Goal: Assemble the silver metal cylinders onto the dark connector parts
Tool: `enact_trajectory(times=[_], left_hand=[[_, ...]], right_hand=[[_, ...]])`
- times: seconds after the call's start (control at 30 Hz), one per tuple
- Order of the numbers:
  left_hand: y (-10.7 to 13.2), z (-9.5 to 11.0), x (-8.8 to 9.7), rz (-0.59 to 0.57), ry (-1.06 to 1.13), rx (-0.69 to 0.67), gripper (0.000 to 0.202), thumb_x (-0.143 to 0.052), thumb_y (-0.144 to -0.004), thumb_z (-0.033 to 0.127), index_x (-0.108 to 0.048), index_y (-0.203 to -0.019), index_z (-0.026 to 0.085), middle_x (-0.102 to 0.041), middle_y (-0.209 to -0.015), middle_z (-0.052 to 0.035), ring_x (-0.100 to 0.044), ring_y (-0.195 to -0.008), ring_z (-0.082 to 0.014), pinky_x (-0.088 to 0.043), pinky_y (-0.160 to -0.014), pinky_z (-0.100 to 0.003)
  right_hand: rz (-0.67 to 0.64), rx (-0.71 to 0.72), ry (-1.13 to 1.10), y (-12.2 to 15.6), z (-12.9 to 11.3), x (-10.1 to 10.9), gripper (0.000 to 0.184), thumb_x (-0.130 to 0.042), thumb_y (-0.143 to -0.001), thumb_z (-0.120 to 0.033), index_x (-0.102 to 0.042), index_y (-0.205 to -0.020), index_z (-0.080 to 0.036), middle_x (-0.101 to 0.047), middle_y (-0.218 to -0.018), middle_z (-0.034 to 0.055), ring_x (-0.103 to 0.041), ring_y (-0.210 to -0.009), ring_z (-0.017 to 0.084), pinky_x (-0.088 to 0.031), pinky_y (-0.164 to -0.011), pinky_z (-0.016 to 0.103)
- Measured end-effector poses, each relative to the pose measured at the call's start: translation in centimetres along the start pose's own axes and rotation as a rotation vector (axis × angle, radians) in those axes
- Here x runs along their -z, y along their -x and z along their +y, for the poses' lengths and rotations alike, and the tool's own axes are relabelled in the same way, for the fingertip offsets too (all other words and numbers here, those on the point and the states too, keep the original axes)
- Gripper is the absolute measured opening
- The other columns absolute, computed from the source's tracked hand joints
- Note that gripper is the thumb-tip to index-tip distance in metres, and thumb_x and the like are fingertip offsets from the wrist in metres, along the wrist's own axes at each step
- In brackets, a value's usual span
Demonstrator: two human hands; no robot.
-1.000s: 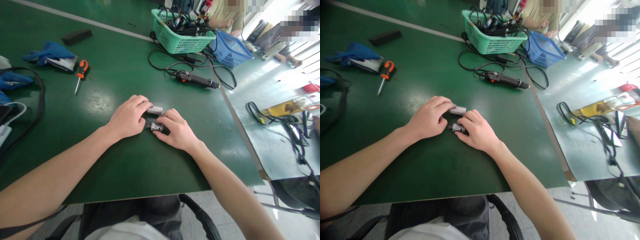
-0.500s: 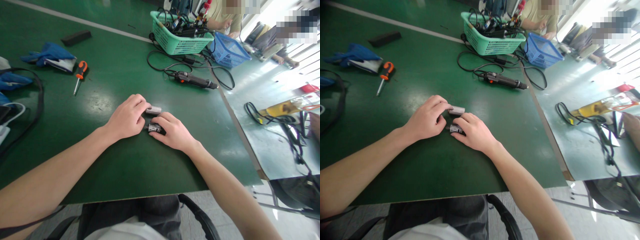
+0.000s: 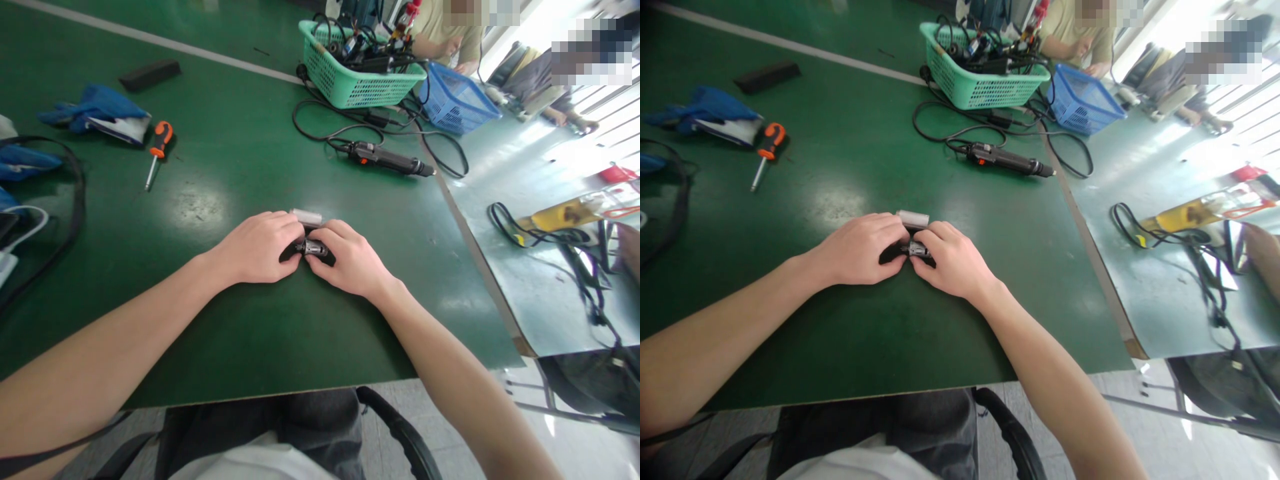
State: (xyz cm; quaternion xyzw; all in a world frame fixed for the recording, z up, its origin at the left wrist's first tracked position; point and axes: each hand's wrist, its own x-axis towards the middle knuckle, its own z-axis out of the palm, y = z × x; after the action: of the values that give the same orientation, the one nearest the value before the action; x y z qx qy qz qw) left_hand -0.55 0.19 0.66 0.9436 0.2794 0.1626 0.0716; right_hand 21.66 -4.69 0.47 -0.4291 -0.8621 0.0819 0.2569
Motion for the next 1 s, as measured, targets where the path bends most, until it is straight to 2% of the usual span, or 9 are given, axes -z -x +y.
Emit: enact_trajectory(times=[0.53,1.0], left_hand=[[-0.09,-0.2,-0.2,0.015,-0.014,-0.036,0.013,-0.053,-0.092,0.026,-0.063,-0.088,0.019,-0.067,-0.091,-0.0072,-0.063,-0.084,-0.0215,-0.05,-0.079,-0.036],[-0.12,-0.12,-0.2,0.017,-0.025,-0.018,0.015,-0.051,-0.093,0.027,-0.063,-0.09,0.018,-0.068,-0.092,-0.0075,-0.063,-0.085,-0.0222,-0.051,-0.08,-0.037]], right_hand=[[-0.008,0.001,-0.012,0.0,-0.15,-0.16,0.016,-0.061,-0.095,-0.026,-0.065,-0.11,-0.023,-0.068,-0.11,0.0103,-0.064,-0.104,0.027,-0.056,-0.093,0.044],[0.004,-0.004,-0.011,-0.03,-0.09,-0.16,0.013,-0.061,-0.093,-0.024,-0.065,-0.106,-0.023,-0.068,-0.104,0.0095,-0.064,-0.099,0.026,-0.056,-0.089,0.041]])
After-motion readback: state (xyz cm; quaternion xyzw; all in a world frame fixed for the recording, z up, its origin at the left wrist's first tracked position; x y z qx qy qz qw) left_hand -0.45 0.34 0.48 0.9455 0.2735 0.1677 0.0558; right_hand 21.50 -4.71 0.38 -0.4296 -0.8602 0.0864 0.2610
